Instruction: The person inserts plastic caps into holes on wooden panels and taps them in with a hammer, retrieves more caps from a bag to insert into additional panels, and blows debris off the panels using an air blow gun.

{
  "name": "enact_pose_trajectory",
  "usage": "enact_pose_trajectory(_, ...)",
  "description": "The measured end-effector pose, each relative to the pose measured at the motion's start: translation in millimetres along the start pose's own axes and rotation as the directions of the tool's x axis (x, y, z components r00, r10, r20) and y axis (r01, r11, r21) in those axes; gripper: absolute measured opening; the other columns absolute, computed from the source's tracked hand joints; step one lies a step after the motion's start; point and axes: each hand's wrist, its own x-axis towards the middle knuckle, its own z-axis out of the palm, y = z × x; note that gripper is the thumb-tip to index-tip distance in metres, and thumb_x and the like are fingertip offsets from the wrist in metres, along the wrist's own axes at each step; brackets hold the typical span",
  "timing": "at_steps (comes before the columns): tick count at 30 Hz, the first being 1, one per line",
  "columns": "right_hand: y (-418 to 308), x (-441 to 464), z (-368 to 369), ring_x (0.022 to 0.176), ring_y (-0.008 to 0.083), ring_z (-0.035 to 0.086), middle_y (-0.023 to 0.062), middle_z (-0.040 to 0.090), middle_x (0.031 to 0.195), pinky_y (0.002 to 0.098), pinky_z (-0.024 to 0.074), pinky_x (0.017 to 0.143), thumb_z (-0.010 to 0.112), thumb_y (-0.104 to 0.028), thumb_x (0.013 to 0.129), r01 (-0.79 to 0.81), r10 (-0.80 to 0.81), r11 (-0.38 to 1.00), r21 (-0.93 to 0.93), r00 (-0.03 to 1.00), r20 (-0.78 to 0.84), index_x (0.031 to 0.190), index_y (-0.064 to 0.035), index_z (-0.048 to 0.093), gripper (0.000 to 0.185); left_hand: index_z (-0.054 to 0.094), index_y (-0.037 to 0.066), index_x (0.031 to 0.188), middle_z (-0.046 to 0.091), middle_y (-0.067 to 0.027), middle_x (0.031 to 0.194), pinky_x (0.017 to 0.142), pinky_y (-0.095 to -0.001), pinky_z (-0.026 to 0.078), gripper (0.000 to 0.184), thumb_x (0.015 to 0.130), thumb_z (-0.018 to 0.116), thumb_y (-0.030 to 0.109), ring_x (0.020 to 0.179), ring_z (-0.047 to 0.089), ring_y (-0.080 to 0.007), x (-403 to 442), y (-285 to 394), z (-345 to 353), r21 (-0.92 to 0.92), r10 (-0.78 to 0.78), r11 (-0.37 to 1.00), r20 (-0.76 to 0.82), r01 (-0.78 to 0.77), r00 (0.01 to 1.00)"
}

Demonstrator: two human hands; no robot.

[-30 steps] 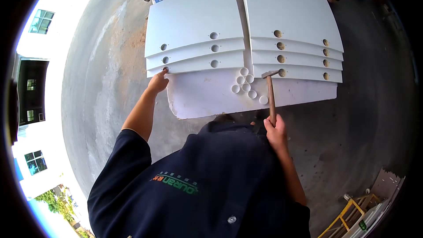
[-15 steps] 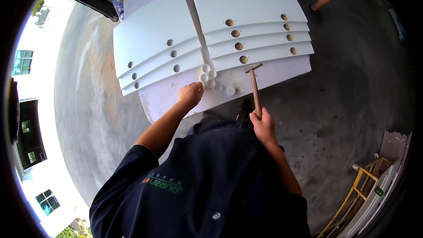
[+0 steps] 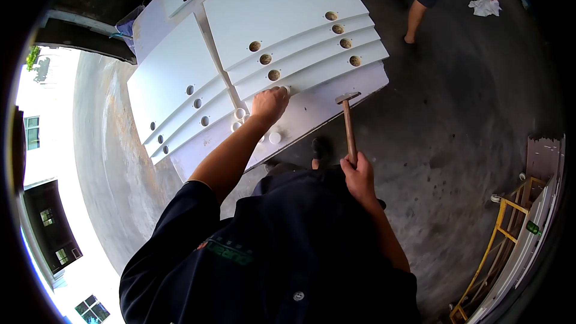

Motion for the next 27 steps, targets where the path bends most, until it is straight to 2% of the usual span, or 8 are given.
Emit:
enact_pose_trajectory(3, 6.8, 9.7, -12.7, 0.062, 0.0109, 0.048, 0.0007, 0.051, 0.068, 0.0286, 0.0411, 0.058, 0.067, -0.011, 0.088, -0.018, 0.019, 0.999, 0.044, 1.000, -0.019, 0.084, -0.0031, 0.053, 0.016, 0.062, 0.009, 0.093, 0.067, -0.0116, 0.089, 0.070, -0.0456, 0.053, 0.016, 0.091, 0.053, 0.021, 0.081, 0.067, -0.0339, -7.8, 3.8, -6.3, -0.022, 0.000, 1.000, -0.091, -0.002, 0.996)
enact_pose_trajectory(7, -9.5, 20.7, -21.8, 0.062, 0.0113, 0.049, 0.0006, 0.051, 0.068, 0.0284, 0.0416, 0.058, 0.067, -0.012, 0.088, -0.164, 0.160, 0.980, 0.116, 0.986, 0.041, 0.084, -0.0030, 0.053, 0.017, 0.062, 0.008, 0.096, 0.067, -0.0097, 0.089, 0.070, -0.0427, 0.053, 0.013, 0.085, 0.057, 0.014, 0.082, 0.068, -0.0298, -12.0, 4.3, -2.5, 0.137, 0.077, 0.988, -0.067, -0.067, 0.995)
enact_pose_trajectory(10, -8.6, 29.9, -24.0, 0.063, 0.0125, 0.051, 0.0022, 0.053, 0.069, 0.0290, 0.0432, 0.060, 0.067, -0.013, 0.087, -0.111, 0.108, 0.991, 0.077, 0.993, 0.046, 0.085, -0.0027, 0.054, 0.017, 0.062, 0.006, 0.096, 0.067, -0.0105, 0.086, 0.070, -0.0412, 0.054, 0.015, 0.083, 0.056, 0.010, 0.082, 0.068, -0.0289, -9.0, 11.9, -1.0, 0.247, 0.111, 0.962, 0.018, -0.112, 0.994)
enact_pose_trajectory(13, 3.4, 38.9, -22.9, 0.065, 0.0140, 0.053, 0.0045, 0.056, 0.071, 0.0301, 0.0447, 0.062, 0.068, -0.014, 0.087, -0.006, 0.006, 1.000, -0.013, 0.998, 0.057, 0.087, -0.0022, 0.055, 0.017, 0.062, 0.003, 0.094, 0.068, -0.0127, 0.086, 0.072, -0.0410, 0.054, 0.014, 0.083, 0.054, 0.007, 0.083, 0.069, -0.0303, 0.2, 20.1, -8.1, 0.273, 0.042, 0.958, 0.173, -0.089, 0.984)
enact_pose_trajectory(16, -2.4, 39.5, -22.3, 0.068, 0.0149, 0.054, 0.0067, 0.058, 0.073, 0.0314, 0.0453, 0.064, 0.068, -0.015, 0.087, 0.004, 0.000, 0.998, -0.058, 0.997, 0.071, 0.087, -0.0020, 0.056, 0.018, 0.066, 0.011, 0.104, 0.069, -0.0140, 0.092, 0.075, -0.0444, 0.053, 0.026, 0.085, 0.050, 0.005, 0.088, 0.068, -0.0335, 4.9, 16.4, -11.7, 0.119, -0.102, 0.990, 0.266, 0.072, 0.959)
enact_pose_trajectory(19, 2.4, 39.6, -23.4, 0.068, 0.0149, 0.054, 0.0066, 0.058, 0.073, 0.0317, 0.0452, 0.064, 0.067, -0.015, 0.087, 0.036, -0.032, 0.998, -0.058, 0.998, 0.059, 0.087, -0.0020, 0.056, 0.018, 0.066, 0.007, 0.096, 0.070, -0.0152, 0.091, 0.074, -0.0435, 0.054, 0.018, 0.084, 0.052, 0.007, 0.088, 0.069, -0.0329, -1.0, 19.3, -20.7, 0.104, -0.119, 0.990, 0.242, 0.096, 0.963)
enact_pose_trajectory(24, -8.9, 32.4, -16.7, 0.068, 0.0146, 0.053, 0.0055, 0.057, 0.073, 0.0316, 0.0456, 0.064, 0.067, -0.014, 0.087, -0.035, 0.036, 0.999, -0.024, 0.998, 0.054, 0.088, -0.0023, 0.055, 0.017, 0.063, 0.009, 0.115, 0.069, -0.0160, 0.098, 0.080, -0.0447, 0.051, 0.035, 0.084, 0.048, 0.005, 0.095, 0.066, -0.0347, 13.5, 18.6, -21.2, 0.160, -0.149, 0.983, 0.400, 0.091, 0.904)
enact_pose_trajectory(27, -8.3, 26.2, -10.9, 0.066, 0.0136, 0.053, 0.0040, 0.057, 0.074, 0.0307, 0.0453, 0.063, 0.067, -0.014, 0.087, -0.005, 0.006, 1.000, -0.010, 0.998, 0.064, 0.088, -0.0026, 0.055, 0.017, 0.061, 0.010, 0.122, 0.068, -0.0157, 0.103, 0.084, -0.0443, 0.050, 0.040, 0.085, 0.046, 0.006, 0.099, 0.064, -0.0338, -1.2, 18.2, -31.8, 0.034, -0.065, 0.998, 0.235, 0.059, 0.970)
